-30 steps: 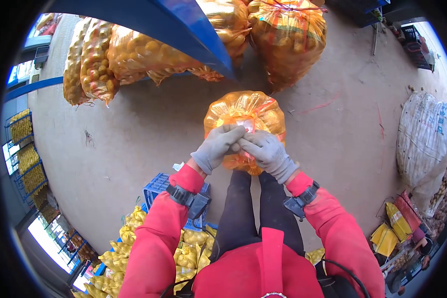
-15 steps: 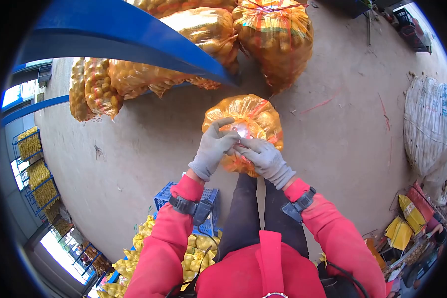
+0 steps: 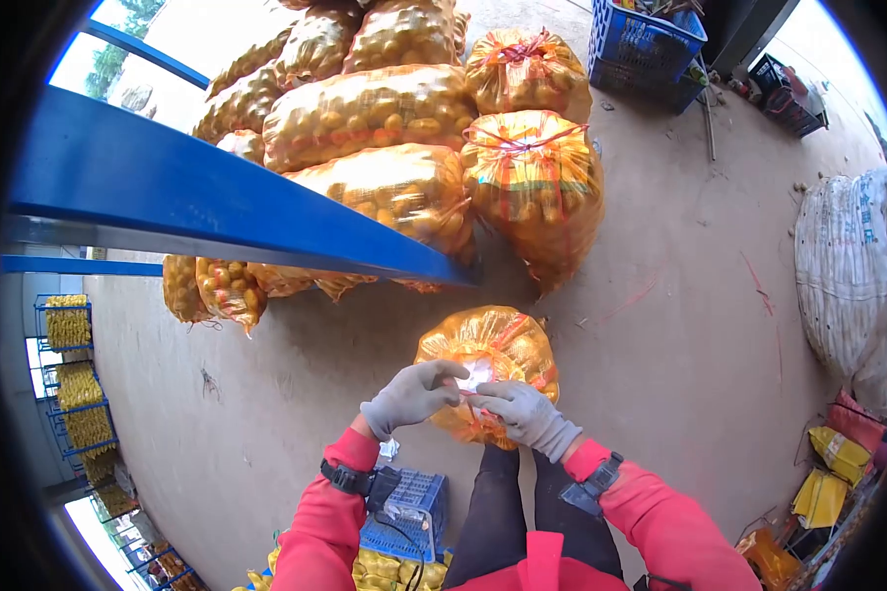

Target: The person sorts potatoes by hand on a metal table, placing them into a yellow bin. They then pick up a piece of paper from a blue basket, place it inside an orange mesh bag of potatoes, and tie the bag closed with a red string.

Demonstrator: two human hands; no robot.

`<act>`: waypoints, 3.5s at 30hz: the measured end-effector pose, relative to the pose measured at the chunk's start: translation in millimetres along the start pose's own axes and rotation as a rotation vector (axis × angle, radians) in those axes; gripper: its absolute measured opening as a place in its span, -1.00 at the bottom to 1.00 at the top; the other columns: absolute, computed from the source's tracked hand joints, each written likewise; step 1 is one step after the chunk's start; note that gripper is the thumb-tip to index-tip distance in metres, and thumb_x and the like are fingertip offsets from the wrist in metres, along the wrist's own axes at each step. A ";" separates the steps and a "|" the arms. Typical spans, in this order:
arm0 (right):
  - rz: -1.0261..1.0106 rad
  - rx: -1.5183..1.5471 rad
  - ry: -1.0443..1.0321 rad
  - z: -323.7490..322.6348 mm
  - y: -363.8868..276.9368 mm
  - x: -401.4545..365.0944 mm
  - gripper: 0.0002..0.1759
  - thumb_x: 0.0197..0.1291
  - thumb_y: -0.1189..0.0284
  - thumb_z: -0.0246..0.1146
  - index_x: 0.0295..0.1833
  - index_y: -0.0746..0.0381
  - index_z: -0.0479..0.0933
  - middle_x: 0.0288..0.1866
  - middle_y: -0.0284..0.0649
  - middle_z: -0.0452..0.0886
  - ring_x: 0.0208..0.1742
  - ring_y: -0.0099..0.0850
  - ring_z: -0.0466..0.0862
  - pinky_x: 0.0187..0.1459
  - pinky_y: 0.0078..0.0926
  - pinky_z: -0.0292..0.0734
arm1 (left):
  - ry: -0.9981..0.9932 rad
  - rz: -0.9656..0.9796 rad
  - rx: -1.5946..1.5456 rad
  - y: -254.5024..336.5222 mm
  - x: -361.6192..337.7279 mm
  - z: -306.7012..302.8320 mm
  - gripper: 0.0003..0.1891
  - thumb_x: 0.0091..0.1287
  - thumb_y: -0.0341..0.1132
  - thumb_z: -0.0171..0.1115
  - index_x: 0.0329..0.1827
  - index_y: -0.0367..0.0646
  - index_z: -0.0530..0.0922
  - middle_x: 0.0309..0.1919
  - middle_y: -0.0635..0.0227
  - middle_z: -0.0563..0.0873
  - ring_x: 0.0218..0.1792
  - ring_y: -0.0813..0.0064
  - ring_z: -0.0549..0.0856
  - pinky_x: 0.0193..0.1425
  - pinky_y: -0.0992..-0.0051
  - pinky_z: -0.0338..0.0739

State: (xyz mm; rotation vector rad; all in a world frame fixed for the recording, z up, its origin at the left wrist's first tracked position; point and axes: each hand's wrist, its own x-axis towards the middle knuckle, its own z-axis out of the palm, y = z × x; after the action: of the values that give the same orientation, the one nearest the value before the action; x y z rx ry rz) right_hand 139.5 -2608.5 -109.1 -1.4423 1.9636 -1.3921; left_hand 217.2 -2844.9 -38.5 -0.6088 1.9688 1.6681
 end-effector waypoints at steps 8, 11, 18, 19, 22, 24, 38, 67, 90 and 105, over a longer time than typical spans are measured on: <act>0.090 -0.088 0.039 4.5 -16.0 6.8 -0.33 -0.02 0.60 0.39 0.32 0.09 0.63 0.33 -0.06 0.62 0.23 -0.08 0.68 0.16 -0.20 0.66 | 0.617 0.189 0.695 -33.7 33.7 18.9 -0.82 0.34 -0.35 0.30 -0.03 -0.03 0.68 -0.15 0.18 0.71 -0.19 0.03 0.76 -0.12 0.14 0.67; 0.199 -0.063 0.125 17.6 -20.4 -10.2 -0.47 0.04 0.55 0.40 0.21 0.16 0.66 0.22 -0.12 0.70 0.15 -0.09 0.73 0.13 -0.22 0.67 | 0.736 0.293 0.834 -46.7 67.6 10.0 -0.80 0.32 -0.36 0.28 -0.01 0.02 0.63 -0.17 0.19 0.67 -0.28 0.02 0.74 -0.26 0.09 0.66; 0.347 -0.136 0.268 63.3 -16.3 -48.5 -0.76 0.27 0.49 0.38 0.05 0.24 0.69 0.07 -0.14 0.75 0.00 -0.13 0.76 0.05 -0.28 0.69 | 0.700 0.192 0.907 -62.9 114.4 -3.4 -0.73 0.34 -0.34 0.26 0.09 0.09 0.65 -0.08 0.10 0.71 -0.16 -0.06 0.76 -0.08 0.01 0.66; 0.328 -0.075 0.261 63.4 -16.6 -51.2 -0.71 0.29 0.46 0.37 0.11 0.23 0.68 0.10 -0.10 0.73 0.06 -0.13 0.74 0.07 -0.24 0.68 | 0.657 0.283 0.803 -58.6 107.1 -6.2 -0.70 0.38 -0.34 0.24 0.16 0.07 0.66 -0.09 0.08 0.72 -0.07 -0.02 0.74 0.00 0.07 0.65; 0.272 -0.118 0.315 87.2 -7.5 -58.6 -0.52 0.21 0.44 0.37 0.27 0.21 0.59 0.27 -0.06 0.65 0.22 -0.06 0.68 0.21 -0.13 0.63 | 0.540 0.582 0.526 -48.2 103.1 -3.0 -0.58 0.49 -0.43 0.18 0.39 -0.18 0.58 0.20 0.21 0.74 0.13 0.29 0.73 0.28 0.32 0.60; 0.102 -0.138 0.473 82.9 -23.1 -38.6 -0.58 0.19 0.47 0.34 0.20 0.21 0.61 0.32 -0.05 0.61 0.31 0.01 0.64 0.27 -0.12 0.60 | 0.481 0.555 0.166 -66.2 134.6 -0.4 -0.59 0.67 -0.29 0.07 0.48 -0.29 0.47 0.35 0.13 0.65 0.28 0.38 0.66 0.38 0.38 0.52; 0.394 -0.128 0.707 123.9 -32.7 -1.9 -0.83 0.31 0.36 0.25 -0.10 0.21 0.61 -0.27 -0.03 0.66 -0.24 0.02 0.68 -0.21 -0.02 0.53 | 0.419 -0.003 0.760 -78.2 189.6 -11.5 -0.57 0.48 0.01 0.15 0.02 -0.20 0.71 -0.07 -0.13 0.78 0.01 -0.11 0.77 0.09 0.09 0.60; 0.639 0.403 0.420 111.6 -2.9 -26.9 -0.56 0.49 0.57 0.17 0.43 0.26 0.53 0.19 -0.17 0.74 0.17 -0.51 0.71 0.24 -0.51 0.58 | -0.492 0.484 0.707 -22.6 26.4 -3.9 -0.68 0.62 -0.05 0.06 0.07 -0.06 0.64 -0.30 0.20 0.77 -0.36 0.24 0.76 -0.24 0.30 0.64; 0.822 0.057 0.073 52.3 -49.8 3.2 -0.63 0.40 0.13 0.19 -0.07 0.24 0.64 -0.07 0.07 0.74 0.01 0.07 0.73 0.00 -0.05 0.64 | -0.393 0.494 0.828 73.6 53.4 27.6 -0.61 0.41 -0.01 0.29 0.20 0.06 0.68 -0.34 0.12 0.80 -0.30 0.05 0.79 -0.18 0.15 0.64; 0.823 0.880 0.352 40.5 -37.2 -3.0 -0.67 0.58 0.27 0.21 0.23 0.21 0.71 0.02 -0.39 0.78 -0.05 -0.67 0.67 0.02 -0.56 0.64 | -0.508 0.359 0.392 -4.0 72.0 -35.3 -0.40 0.42 -0.32 0.26 0.55 -0.03 0.45 0.21 0.10 0.75 0.16 0.26 0.76 0.27 0.34 0.61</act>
State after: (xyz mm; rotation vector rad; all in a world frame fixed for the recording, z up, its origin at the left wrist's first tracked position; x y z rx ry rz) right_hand 190.1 -2626.7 -97.3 0.0115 1.4543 -1.7532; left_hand 160.5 -2882.2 -81.5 0.3034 1.9983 1.3770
